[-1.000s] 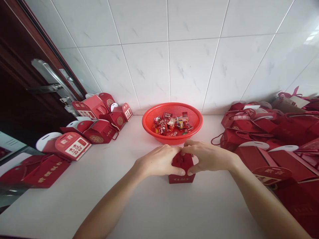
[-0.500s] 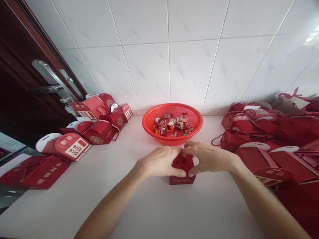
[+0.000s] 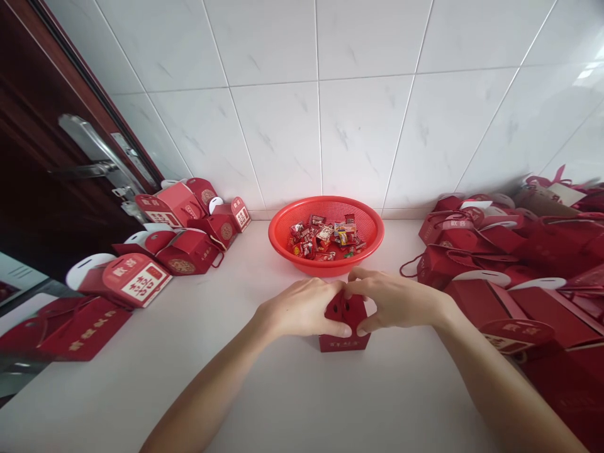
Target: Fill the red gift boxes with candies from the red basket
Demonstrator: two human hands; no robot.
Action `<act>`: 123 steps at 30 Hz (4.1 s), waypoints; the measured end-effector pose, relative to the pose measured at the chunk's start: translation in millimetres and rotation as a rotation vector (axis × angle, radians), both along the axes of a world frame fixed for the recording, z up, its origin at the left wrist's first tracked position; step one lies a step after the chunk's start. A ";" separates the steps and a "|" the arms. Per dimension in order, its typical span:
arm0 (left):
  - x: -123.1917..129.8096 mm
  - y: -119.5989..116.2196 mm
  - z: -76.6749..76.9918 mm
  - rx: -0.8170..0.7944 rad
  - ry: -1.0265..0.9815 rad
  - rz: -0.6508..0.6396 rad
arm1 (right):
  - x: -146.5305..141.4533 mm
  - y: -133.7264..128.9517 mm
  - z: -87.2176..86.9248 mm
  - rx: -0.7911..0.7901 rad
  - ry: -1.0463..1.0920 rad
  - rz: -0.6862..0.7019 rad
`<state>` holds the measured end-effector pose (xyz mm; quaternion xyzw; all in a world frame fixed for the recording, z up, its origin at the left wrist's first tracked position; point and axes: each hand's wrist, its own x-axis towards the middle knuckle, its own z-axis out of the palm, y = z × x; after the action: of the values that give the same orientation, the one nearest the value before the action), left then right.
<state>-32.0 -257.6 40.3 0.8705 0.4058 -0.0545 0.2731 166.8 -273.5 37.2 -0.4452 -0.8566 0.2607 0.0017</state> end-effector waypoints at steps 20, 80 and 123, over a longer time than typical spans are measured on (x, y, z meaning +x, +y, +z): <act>-8.6 -0.2 -2.2 0.126 0.015 -0.023 | 4.1 -2.6 3.9 -0.002 0.017 0.012; -9.4 -2.6 2.4 0.116 -0.009 -0.033 | 7.6 -3.9 11.0 0.031 0.077 0.021; 9.3 -10.5 -19.0 0.095 -0.064 0.045 | 3.4 7.0 -12.9 0.215 -0.051 -0.231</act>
<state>-22.8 -268.1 21.3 0.8745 0.4185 -0.0013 0.2453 170.2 -266.4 24.3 -0.5444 -0.8225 0.1542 0.0578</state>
